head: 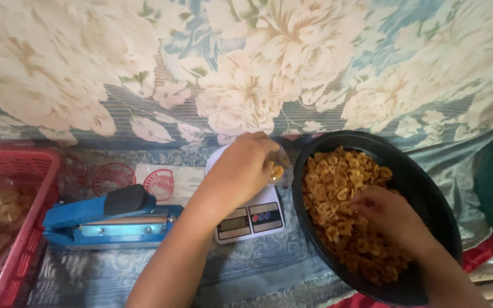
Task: The person scoops dried banana chips from a black bowl into a clear plastic bag placed on a digital scale. They then use a blue heat sealer to seal the bag and place it into a red basket. This process is repeated for multiple bags.
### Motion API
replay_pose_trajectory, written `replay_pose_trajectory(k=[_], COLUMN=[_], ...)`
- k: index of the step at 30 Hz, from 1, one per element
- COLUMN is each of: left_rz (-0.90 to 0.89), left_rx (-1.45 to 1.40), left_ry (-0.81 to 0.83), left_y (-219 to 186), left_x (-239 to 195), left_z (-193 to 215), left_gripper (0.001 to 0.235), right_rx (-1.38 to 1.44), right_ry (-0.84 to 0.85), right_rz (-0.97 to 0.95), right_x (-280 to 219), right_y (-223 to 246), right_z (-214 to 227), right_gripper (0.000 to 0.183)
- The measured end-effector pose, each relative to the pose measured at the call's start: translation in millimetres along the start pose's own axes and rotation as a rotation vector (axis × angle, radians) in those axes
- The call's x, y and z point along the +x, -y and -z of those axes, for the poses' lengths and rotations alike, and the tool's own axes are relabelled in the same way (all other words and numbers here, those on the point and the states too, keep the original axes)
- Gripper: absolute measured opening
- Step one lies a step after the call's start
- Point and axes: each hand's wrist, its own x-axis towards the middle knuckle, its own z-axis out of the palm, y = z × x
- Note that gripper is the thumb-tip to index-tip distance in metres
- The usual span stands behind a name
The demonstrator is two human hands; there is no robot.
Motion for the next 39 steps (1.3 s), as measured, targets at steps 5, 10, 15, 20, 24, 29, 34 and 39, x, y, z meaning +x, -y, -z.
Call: replay_pose_trajectory(k=[5,10,15,20,24,29,34,39], left_rz=[0.024,-0.009,0.006,0.017,0.157,0.025,0.131,0.397], left_rx=[-0.080,-0.051,-0.039,-0.049,-0.111,-0.346,-0.641,-1.115], left_ry=[0.042,0.003,0.065,0.073,0.122,-0.015,-0.408,-0.098], left_y=[-2,-5,-8,-6,5,30,57,71], left_x=[-2,0,0,3,6,17,35,41], left_z=[-5,-13,-11,-1,7,-2,-23,-54], left_gripper=[0.022,0.027,0.026,0.024,0.021,0.030,0.066,0.065], right_rx=[0.009,0.029,0.209,-0.087,-0.370,-0.409,-0.068,-0.149], right_ry=[-0.057,-0.263,-0.523,-0.392,-0.378,-0.136,-0.210,-0.351], right_rz=[-0.043,0.143,0.593,0.840,1.042,0.577,0.462,0.396], right_x=[13,7,-14,-8,-2,27,45,47], right_y=[12,68,147,196,202,196,193,192], right_z=[13,18,7,4,11,15,67,109], right_gripper=[0.031,0.024,0.018,0.022,0.040,0.020,0.027,0.028])
